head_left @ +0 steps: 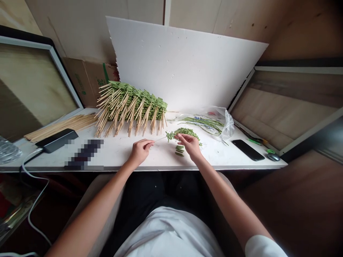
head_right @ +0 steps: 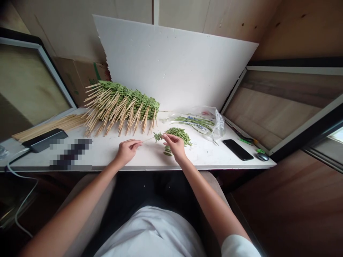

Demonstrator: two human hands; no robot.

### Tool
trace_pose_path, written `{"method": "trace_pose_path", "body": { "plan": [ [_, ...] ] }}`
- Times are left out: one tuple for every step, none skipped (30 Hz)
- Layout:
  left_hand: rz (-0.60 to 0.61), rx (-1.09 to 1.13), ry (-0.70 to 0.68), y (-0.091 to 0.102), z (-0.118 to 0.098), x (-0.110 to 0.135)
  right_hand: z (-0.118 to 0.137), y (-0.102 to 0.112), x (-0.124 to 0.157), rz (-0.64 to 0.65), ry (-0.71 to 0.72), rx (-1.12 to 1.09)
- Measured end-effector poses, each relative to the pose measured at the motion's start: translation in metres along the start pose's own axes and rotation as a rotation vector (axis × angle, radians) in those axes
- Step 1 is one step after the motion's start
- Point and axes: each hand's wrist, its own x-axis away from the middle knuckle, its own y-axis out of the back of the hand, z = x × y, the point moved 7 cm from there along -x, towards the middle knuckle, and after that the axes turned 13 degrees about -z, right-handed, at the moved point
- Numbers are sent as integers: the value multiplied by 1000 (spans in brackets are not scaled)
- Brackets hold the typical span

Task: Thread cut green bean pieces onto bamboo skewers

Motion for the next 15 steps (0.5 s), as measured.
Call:
{"method": "trace_pose_path", "body": {
  "plan": [
    [-14, -12, 5, 1, 1, 0, 5, 4, -6, 40, 57, 77],
    [-26, -24, 11, 2, 2, -1, 9, 10, -12, 66, 125, 169],
    [-35, -33, 17, 3, 2, -1, 12, 14, -16, 94, 199, 270],
    [-40, -39, 23, 4, 3, -1, 15, 18, -20, 123, 279, 363],
    [-41, -43, 29, 4, 4, -1, 17, 21, -22, 145, 354, 435],
    [-37, -44, 33, 4, 5, -1, 17, 23, -24, 164, 416, 492],
    [-31, -44, 34, 3, 5, -1, 16, 24, -24, 179, 462, 536],
    [-25, -44, 32, 3, 5, -1, 14, 25, -24, 190, 489, 572],
    [-21, -44, 30, 2, 6, -1, 12, 25, -24, 201, 500, 602],
    [-18, -45, 28, 2, 6, -1, 10, 25, -24, 212, 501, 625],
    [-17, -45, 26, 2, 6, -1, 7, 25, -23, 222, 499, 642],
    [-16, -44, 25, 2, 6, 0, 6, 24, -23, 231, 496, 650],
    [-15, -44, 26, 2, 6, 0, 5, 23, -22, 238, 494, 652],
    [-13, -45, 28, 1, 6, 0, 5, 23, -22, 241, 492, 651],
    [-11, -46, 31, 1, 6, 0, 5, 23, -22, 238, 487, 646]
  ]
}}
